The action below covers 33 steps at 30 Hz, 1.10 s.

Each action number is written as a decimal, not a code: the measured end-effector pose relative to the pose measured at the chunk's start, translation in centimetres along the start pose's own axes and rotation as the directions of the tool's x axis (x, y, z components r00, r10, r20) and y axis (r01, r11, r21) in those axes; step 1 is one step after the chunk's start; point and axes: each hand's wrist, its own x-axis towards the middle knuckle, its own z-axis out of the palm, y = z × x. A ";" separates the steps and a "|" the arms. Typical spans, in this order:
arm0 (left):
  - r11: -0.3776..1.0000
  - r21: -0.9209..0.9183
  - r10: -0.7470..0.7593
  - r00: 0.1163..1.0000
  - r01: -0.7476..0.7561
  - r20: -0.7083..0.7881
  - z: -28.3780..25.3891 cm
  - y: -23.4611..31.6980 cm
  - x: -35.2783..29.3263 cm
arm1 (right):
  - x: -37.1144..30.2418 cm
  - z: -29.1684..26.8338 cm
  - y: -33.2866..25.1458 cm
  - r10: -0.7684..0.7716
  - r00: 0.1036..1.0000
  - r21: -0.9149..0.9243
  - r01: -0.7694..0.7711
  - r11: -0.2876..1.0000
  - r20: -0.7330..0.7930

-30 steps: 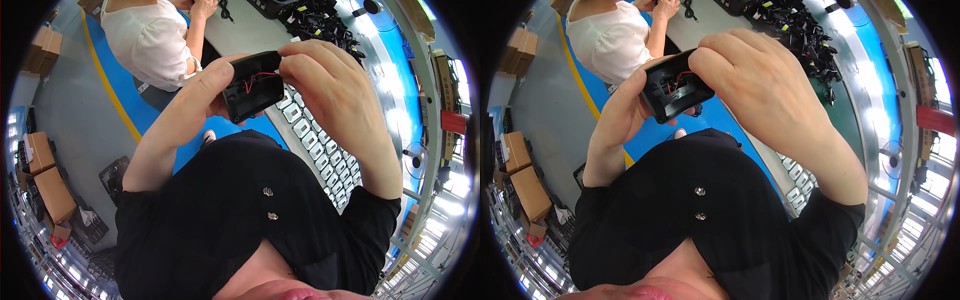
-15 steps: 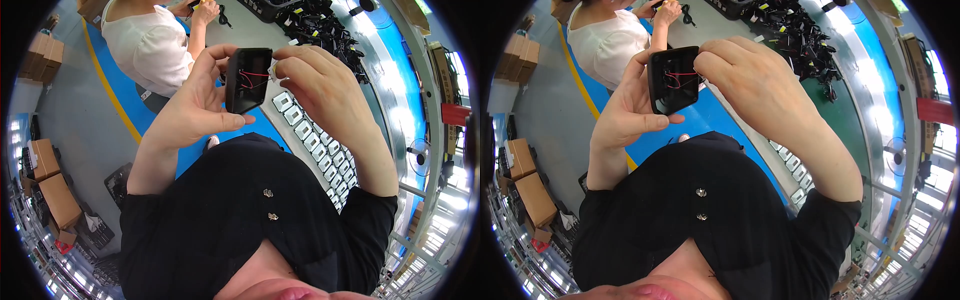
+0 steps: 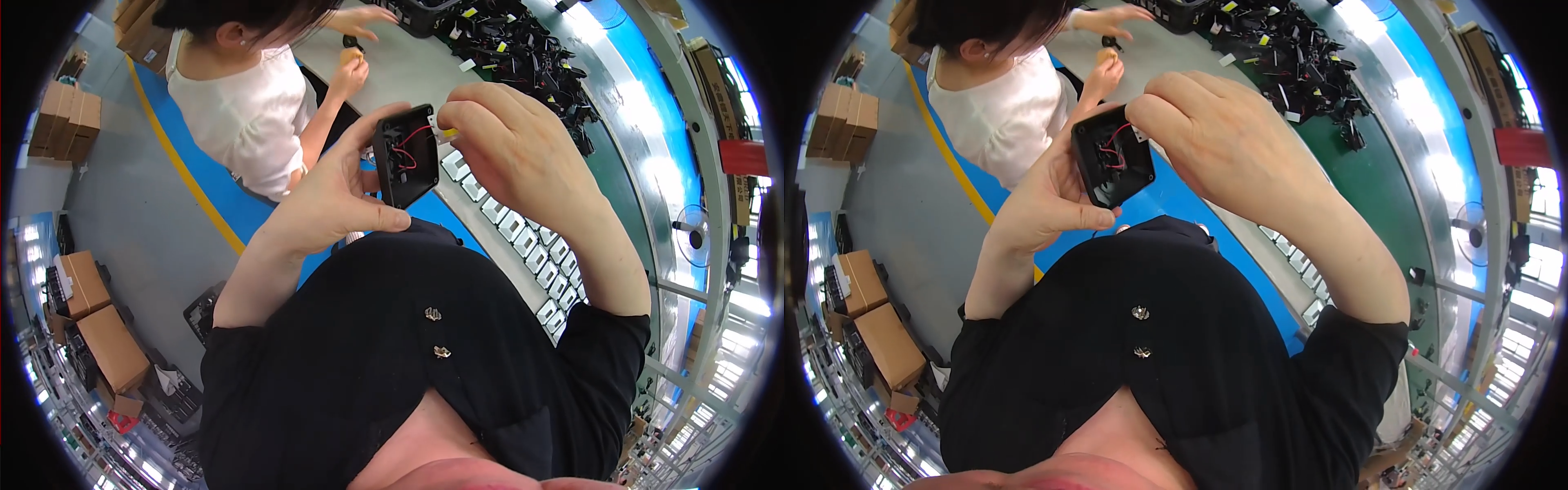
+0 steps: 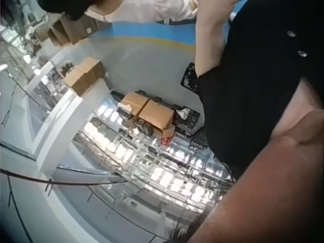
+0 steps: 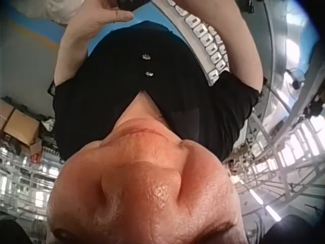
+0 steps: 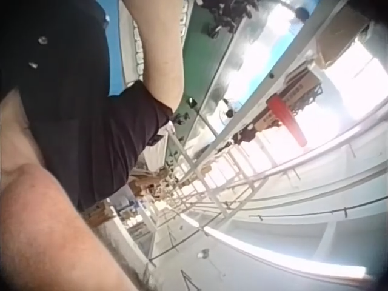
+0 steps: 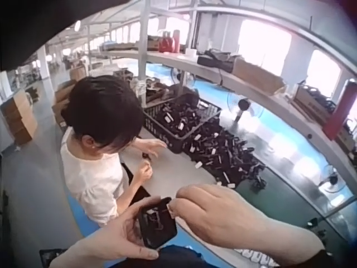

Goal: Assembling internal LED circuit boards and wiring into plastic housing components on an assembly line.

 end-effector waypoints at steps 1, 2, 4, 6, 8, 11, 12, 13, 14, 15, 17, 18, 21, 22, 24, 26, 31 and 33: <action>1.000 0.000 -0.004 1.000 0.004 0.006 0.1 -0.2 0.0 | -0.1 -0.1 0.0 0.011 1.000 0.002 -0.011 1.000 0.020; 0.999 -0.035 -0.028 0.999 0.029 0.016 0.2 -0.4 -0.1 | -0.2 -0.1 0.1 0.017 1.000 0.001 -0.017 1.000 0.020; 0.996 -0.069 -0.053 0.998 0.055 0.030 0.3 -0.5 0.1 | -0.2 -0.1 0.2 -0.025 0.999 0.024 0.024 0.999 0.030; 0.987 -0.163 0.017 0.999 -0.009 0.048 0.3 -0.4 0.5 | -0.1 -0.7 0.0 -0.029 0.999 0.022 0.028 0.999 0.033; 0.977 -0.210 -0.031 1.000 0.031 -0.001 -0.2 -0.2 1.0 | 0.2 -1.1 -0.5 -0.036 0.999 0.024 0.035 0.999 0.040; 0.982 -0.187 -0.013 0.996 -0.005 -0.091 0.4 -0.3 1.2 | 0.4 -1.6 -1.1 0.063 0.997 0.038 -0.065 0.997 0.037; 0.990 -0.127 0.039 0.986 -0.060 -0.161 0.9 -0.1 1.2 | 0.3 -1.8 -1.2 0.071 0.997 0.048 -0.073 0.996 0.029; 0.992 -0.062 0.094 0.970 -0.110 -0.224 1.3 -0.1 1.2 | 0.2 -2.0 -1.2 0.082 0.996 0.057 -0.084 0.995 0.021; 0.992 -0.062 0.095 0.970 -0.112 -0.224 1.5 -0.1 1.2 | 0.1 -2.1 -1.5 0.081 0.996 0.056 -0.082 0.995 0.020; 0.991 0.027 0.136 0.950 -0.134 -0.281 1.6 -0.2 1.3 | -0.1 -2.3 -1.9 0.130 0.991 0.064 -0.133 0.989 0.038; 0.963 0.205 0.240 0.895 -0.172 -0.376 1.9 -0.4 1.4 | -0.4 -2.3 -2.4 0.179 0.982 0.070 -0.182 0.981 0.052; 0.963 0.206 0.242 0.895 -0.173 -0.375 1.9 -0.6 1.5 | -0.5 -2.2 -2.6 0.192 0.980 0.108 -0.196 0.975 0.041; 0.930 0.263 0.340 0.875 -0.258 -0.345 1.9 -0.9 1.6 | -1.1 -1.7 -2.9 0.224 0.974 0.155 -0.223 0.962 0.011; 0.947 0.170 0.316 0.885 -0.272 -0.343 2.0 -1.0 1.6 | -1.2 -1.5 -3.0 0.240 0.971 0.164 -0.236 0.958 -0.005; 0.956 0.077 0.292 0.896 -0.283 -0.334 2.0 -1.2 1.8 | -1.6 -1.4 -3.2 0.260 0.965 0.172 -0.252 0.952 -0.027; 0.965 -0.044 0.235 0.927 -0.259 -0.293 1.8 -1.6 2.1 | -1.9 -1.4 -3.2 0.278 0.959 0.182 -0.265 0.947 -0.047; 0.944 0.142 0.329 0.890 -0.298 -0.315 2.2 -2.0 2.8 | -2.4 -0.8 -3.2 0.243 0.962 0.225 -0.211 0.951 -0.127; 0.888 0.313 0.431 0.846 -0.337 -0.313 2.5 -2.3 3.0 | -2.2 -0.4 -3.1 0.231 0.958 0.214 -0.193 0.958 -0.169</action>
